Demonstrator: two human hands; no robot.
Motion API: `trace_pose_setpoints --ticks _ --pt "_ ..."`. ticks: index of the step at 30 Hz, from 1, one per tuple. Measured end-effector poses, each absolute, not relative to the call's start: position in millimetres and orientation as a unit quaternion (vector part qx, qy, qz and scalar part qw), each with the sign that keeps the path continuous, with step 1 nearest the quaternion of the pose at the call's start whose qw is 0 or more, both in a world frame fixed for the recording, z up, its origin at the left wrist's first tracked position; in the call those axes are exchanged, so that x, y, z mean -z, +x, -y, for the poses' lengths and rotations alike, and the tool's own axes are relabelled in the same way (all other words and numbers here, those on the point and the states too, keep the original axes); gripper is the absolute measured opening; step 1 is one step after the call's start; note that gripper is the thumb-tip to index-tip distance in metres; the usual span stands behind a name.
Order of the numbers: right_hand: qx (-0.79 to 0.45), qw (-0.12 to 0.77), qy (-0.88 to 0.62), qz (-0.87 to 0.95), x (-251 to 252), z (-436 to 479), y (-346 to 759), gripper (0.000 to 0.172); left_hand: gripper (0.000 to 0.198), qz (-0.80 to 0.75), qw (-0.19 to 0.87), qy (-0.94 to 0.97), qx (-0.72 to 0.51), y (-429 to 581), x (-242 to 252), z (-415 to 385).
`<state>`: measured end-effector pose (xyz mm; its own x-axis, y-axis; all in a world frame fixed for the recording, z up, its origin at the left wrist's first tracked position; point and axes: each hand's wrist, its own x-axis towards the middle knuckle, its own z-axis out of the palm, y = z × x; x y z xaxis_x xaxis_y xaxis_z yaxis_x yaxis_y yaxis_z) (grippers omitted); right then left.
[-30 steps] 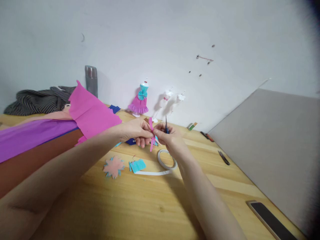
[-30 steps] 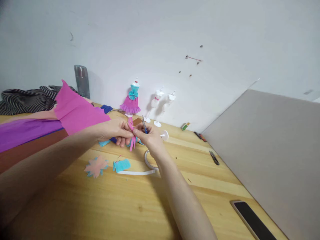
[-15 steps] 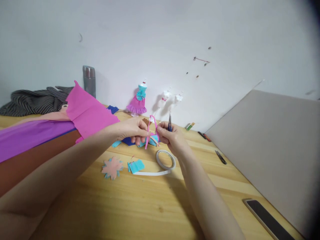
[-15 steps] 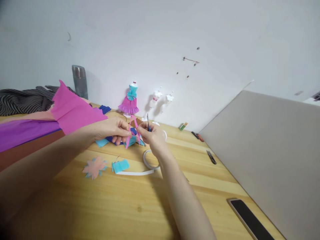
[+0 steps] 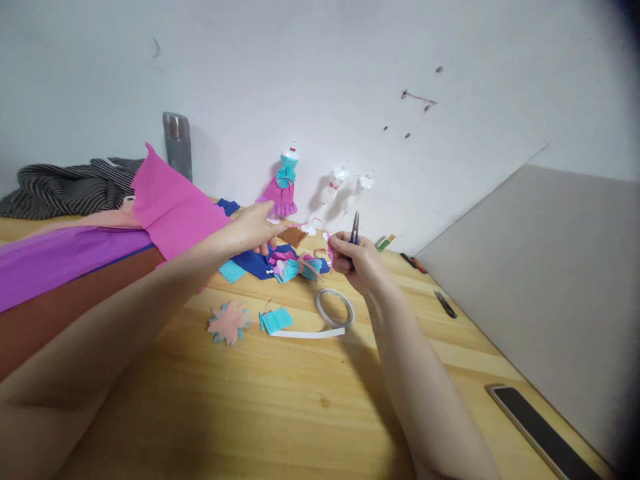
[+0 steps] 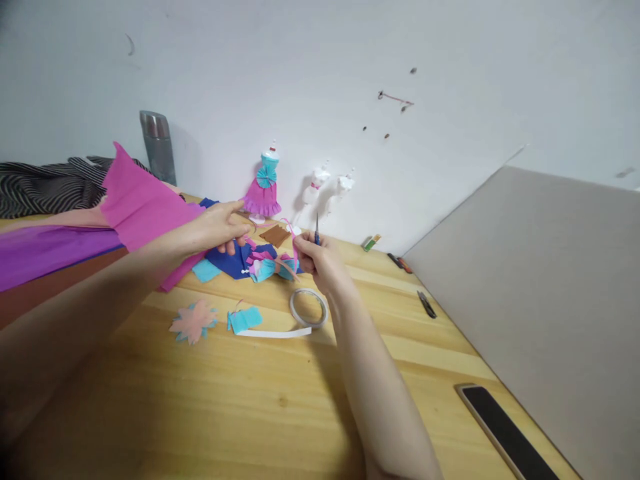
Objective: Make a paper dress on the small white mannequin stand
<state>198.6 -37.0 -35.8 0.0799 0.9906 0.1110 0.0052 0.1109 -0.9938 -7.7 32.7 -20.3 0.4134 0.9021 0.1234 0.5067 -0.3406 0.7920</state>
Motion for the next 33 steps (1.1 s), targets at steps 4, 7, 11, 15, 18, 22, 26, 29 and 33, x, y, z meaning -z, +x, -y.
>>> trace_pose_setpoints --ticks 4,7,11,15,18,22,26,29,33 --pt "-0.464 0.536 -0.487 0.51 29.1 43.9 190.4 0.035 0.046 -0.438 0.355 0.772 -0.294 -8.5 23.9 -37.1" --pt "-0.479 0.503 -0.482 0.534 23.1 52.4 181.1 0.036 0.032 -0.362 0.396 0.79 -0.298 -5.4 22.9 -30.3" --pt "-0.468 0.454 -0.489 0.579 18.3 62.6 171.8 0.032 0.053 -0.289 0.479 0.778 -0.286 -1.9 18.1 -17.1" --pt "-0.44 0.457 -0.489 0.598 16.3 67.1 170.2 0.032 0.036 -0.272 0.536 0.76 -0.246 -4.8 13.9 -13.0" --pt "-0.431 0.464 -0.483 0.604 16.4 67.1 170.6 0.031 0.018 -0.28 0.54 0.763 -0.222 -10.0 9.8 -12.9" --pt "-0.426 0.463 -0.494 0.599 17.5 65.5 169.1 0.032 0.007 -0.278 0.523 0.784 -0.186 -17.8 2.0 -12.3" --pt "-0.417 0.459 -0.511 0.596 20.6 61.9 171.2 0.029 0.008 -0.308 0.467 0.807 -0.191 -26.0 -0.5 -22.3" --pt "-0.417 0.461 -0.522 0.584 24.3 56.8 177.7 0.027 0.011 -0.404 0.355 0.818 -0.203 -34.5 6.9 -43.0" --pt "-0.418 0.445 -0.55 0.57 27.9 49.4 187.0 0.028 0.021 -0.512 0.262 0.792 -0.205 -52.7 25.1 -75.1"
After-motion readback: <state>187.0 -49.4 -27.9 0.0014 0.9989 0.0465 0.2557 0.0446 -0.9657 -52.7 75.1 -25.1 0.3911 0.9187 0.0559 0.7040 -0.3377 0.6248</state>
